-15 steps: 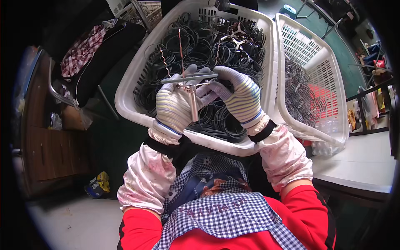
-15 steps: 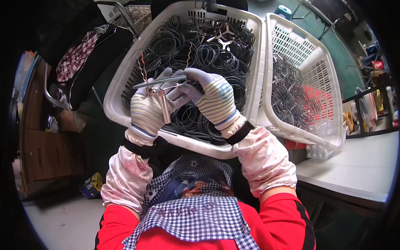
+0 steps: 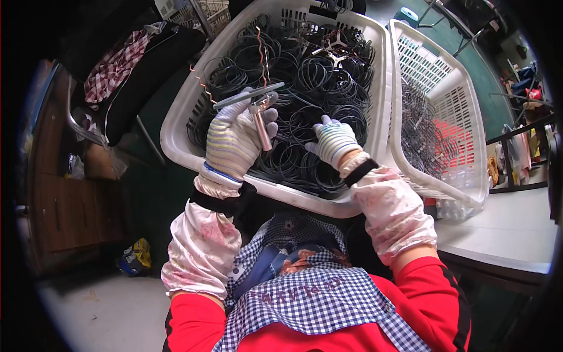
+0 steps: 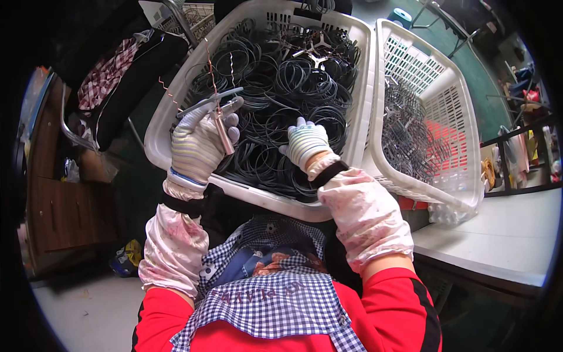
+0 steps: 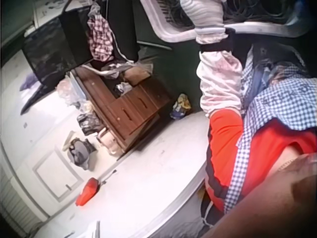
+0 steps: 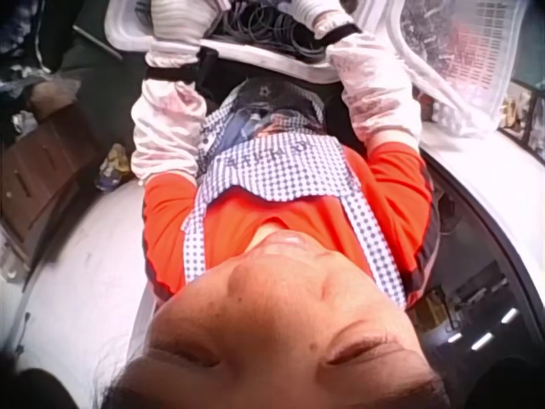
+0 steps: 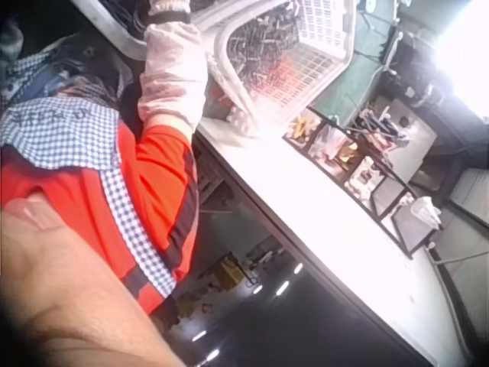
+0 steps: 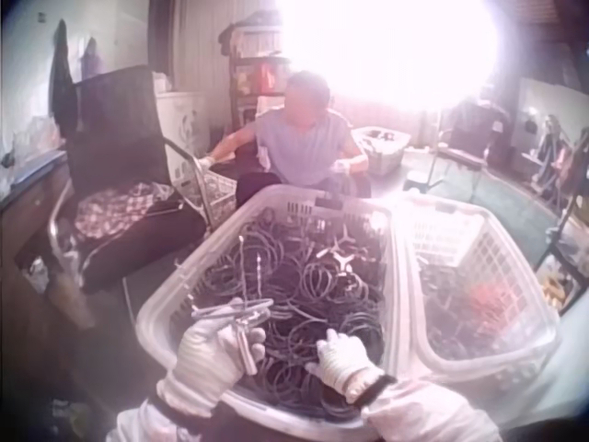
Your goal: The recorder is picking up and inspecting metal rings from a large basket and placing them into a smaller basket.
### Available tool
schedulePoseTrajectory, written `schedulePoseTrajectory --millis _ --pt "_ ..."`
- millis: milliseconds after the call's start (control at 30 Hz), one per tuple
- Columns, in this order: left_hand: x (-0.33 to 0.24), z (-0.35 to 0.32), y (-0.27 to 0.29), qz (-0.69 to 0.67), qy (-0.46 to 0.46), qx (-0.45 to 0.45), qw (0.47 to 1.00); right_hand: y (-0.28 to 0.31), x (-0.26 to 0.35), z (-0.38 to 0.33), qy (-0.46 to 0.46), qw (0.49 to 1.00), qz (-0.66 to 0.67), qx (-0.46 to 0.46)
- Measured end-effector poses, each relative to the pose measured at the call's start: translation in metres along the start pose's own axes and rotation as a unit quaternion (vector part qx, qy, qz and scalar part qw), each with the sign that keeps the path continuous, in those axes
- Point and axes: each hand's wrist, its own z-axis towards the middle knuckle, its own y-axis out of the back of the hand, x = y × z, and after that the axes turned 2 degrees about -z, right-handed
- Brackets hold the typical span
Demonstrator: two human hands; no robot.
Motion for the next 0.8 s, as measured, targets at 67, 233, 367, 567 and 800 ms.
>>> schedulePoseTrajectory --millis 67,233,367,567,800 --pt "0.005 -0.002 0.000 0.050 -0.057 -0.020 0.997 -0.008 0.001 0.006 -0.003 0.999 -0.025 0.036" --pt "0.005 -0.001 0.014 0.079 -0.085 0.011 0.993 -0.014 -0.005 0.029 0.005 0.990 -0.032 0.136" --pt "0.007 -0.003 0.000 0.179 -0.161 -0.029 0.970 0.003 -0.010 0.018 -0.013 0.974 0.224 -0.017" --pt "0.009 0.004 -0.005 0.498 -0.306 -0.098 0.805 0.063 -0.028 0.017 -0.090 0.594 0.790 -0.118" --pt "0.035 -0.004 -0.021 0.710 -0.413 -0.020 0.570 0.084 -0.034 0.007 -0.116 0.426 0.893 -0.085"
